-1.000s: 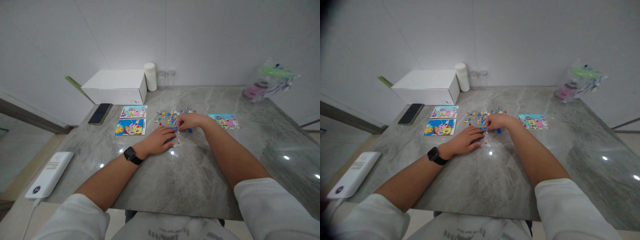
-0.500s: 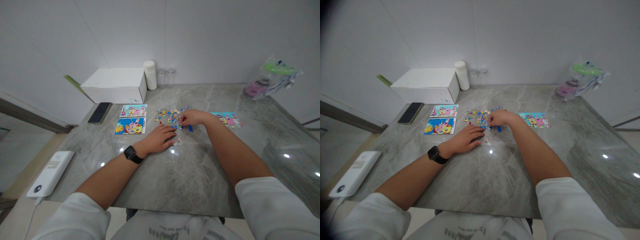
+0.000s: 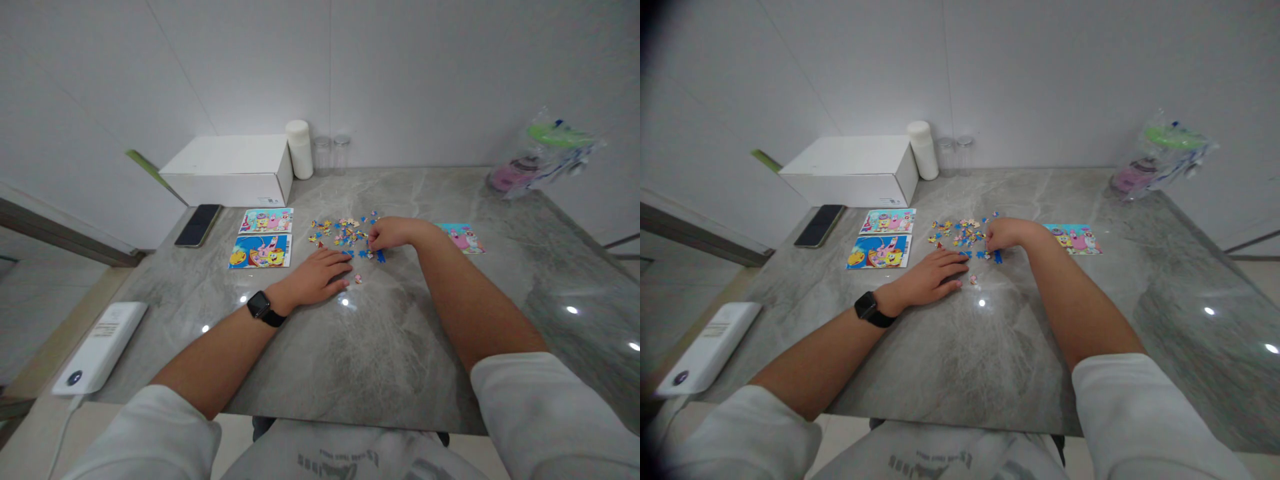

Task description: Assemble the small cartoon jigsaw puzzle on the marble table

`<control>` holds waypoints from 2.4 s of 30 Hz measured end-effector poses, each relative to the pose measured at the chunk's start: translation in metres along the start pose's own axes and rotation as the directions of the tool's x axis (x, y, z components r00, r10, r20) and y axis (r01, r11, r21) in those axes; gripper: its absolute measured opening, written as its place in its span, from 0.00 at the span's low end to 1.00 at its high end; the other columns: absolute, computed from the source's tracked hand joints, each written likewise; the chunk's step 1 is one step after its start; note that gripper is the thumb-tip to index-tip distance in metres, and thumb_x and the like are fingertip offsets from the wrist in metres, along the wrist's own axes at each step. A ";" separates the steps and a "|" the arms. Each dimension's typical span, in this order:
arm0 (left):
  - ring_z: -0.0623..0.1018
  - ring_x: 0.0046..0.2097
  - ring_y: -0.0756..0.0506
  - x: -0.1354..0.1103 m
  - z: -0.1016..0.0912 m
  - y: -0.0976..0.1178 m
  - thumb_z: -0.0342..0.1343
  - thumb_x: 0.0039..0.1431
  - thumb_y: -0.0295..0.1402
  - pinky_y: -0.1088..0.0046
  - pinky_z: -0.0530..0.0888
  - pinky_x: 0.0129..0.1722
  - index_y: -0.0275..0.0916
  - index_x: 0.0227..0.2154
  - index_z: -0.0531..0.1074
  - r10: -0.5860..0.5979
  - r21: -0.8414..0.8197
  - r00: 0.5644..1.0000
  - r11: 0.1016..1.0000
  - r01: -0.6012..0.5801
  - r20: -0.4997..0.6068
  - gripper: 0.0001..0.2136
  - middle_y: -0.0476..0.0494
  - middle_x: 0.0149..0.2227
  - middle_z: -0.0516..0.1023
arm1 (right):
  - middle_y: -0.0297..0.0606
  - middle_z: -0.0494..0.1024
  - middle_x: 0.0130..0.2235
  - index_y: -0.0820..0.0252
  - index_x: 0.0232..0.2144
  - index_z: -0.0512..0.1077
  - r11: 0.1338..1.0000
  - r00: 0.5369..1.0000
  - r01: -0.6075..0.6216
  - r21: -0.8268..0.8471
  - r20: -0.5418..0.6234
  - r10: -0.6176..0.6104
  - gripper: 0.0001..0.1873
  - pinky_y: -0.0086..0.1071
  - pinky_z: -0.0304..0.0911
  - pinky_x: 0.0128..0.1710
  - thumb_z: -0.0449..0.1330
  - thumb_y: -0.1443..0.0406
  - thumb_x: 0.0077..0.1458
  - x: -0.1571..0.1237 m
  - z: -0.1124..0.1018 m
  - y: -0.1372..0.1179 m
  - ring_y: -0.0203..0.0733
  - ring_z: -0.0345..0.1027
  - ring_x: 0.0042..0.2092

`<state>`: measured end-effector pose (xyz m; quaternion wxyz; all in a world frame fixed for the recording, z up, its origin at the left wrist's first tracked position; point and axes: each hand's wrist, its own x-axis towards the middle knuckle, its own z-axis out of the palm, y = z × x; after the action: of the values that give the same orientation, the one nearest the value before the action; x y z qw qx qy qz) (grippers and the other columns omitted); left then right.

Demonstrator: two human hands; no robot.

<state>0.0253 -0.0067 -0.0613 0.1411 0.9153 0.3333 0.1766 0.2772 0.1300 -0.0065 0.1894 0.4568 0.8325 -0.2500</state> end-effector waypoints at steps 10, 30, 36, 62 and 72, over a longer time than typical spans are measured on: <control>0.71 0.69 0.36 0.000 0.002 -0.001 0.50 0.75 0.46 0.46 0.63 0.72 0.41 0.61 0.75 -0.002 0.015 1.000 1.000 0.002 0.002 0.21 0.35 0.67 0.73 | 0.43 0.87 0.36 0.59 0.37 0.86 0.988 0.998 -0.067 -0.141 -0.020 0.065 0.13 0.33 0.64 0.35 0.64 0.61 0.55 -0.006 -0.001 -0.020 0.48 0.78 0.38; 0.65 0.73 0.34 0.019 0.011 0.012 0.48 0.75 0.48 0.45 0.53 0.75 0.41 0.68 0.68 -0.019 0.091 0.999 0.996 0.015 0.041 0.26 0.36 0.70 0.71 | 0.47 0.87 0.42 0.62 0.43 0.86 0.972 0.997 -0.074 -0.221 -0.034 0.068 0.16 0.34 0.67 0.42 0.62 0.63 0.57 -0.011 -0.003 -0.035 0.50 0.80 0.42; 0.64 0.73 0.33 0.018 0.009 0.016 0.47 0.75 0.49 0.45 0.53 0.75 0.41 0.69 0.67 -0.020 0.096 0.998 0.995 0.014 0.059 0.27 0.37 0.70 0.71 | 0.50 0.87 0.44 0.64 0.45 0.86 0.968 0.997 -0.082 -0.237 -0.014 0.081 0.19 0.36 0.69 0.45 0.61 0.63 0.57 -0.014 -0.003 -0.038 0.53 0.80 0.46; 0.73 0.63 0.34 0.038 -0.004 0.023 0.50 0.75 0.45 0.51 0.65 0.67 0.38 0.63 0.74 0.000 0.137 0.995 0.990 -0.014 0.103 0.22 0.36 0.63 0.78 | 0.49 0.87 0.43 0.60 0.43 0.86 0.975 0.977 -0.100 -0.197 -0.204 0.059 0.14 0.35 0.67 0.42 0.63 0.63 0.60 -0.017 -0.006 -0.032 0.51 0.80 0.44; 0.76 0.61 0.35 0.052 -0.002 0.037 0.49 0.75 0.44 0.51 0.68 0.65 0.39 0.58 0.76 -0.090 0.181 0.988 0.981 0.066 0.124 0.20 0.37 0.62 0.79 | 0.41 0.87 0.44 0.56 0.46 0.84 0.994 0.858 -0.099 0.044 -0.502 0.108 0.16 0.32 0.65 0.39 0.61 0.56 0.65 -0.060 -0.035 -0.014 0.45 0.78 0.41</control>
<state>0.0823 0.0008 -0.0333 0.0882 0.9201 0.3732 0.0798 0.2931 0.1041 0.0581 -0.0253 0.5516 0.8252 -0.1186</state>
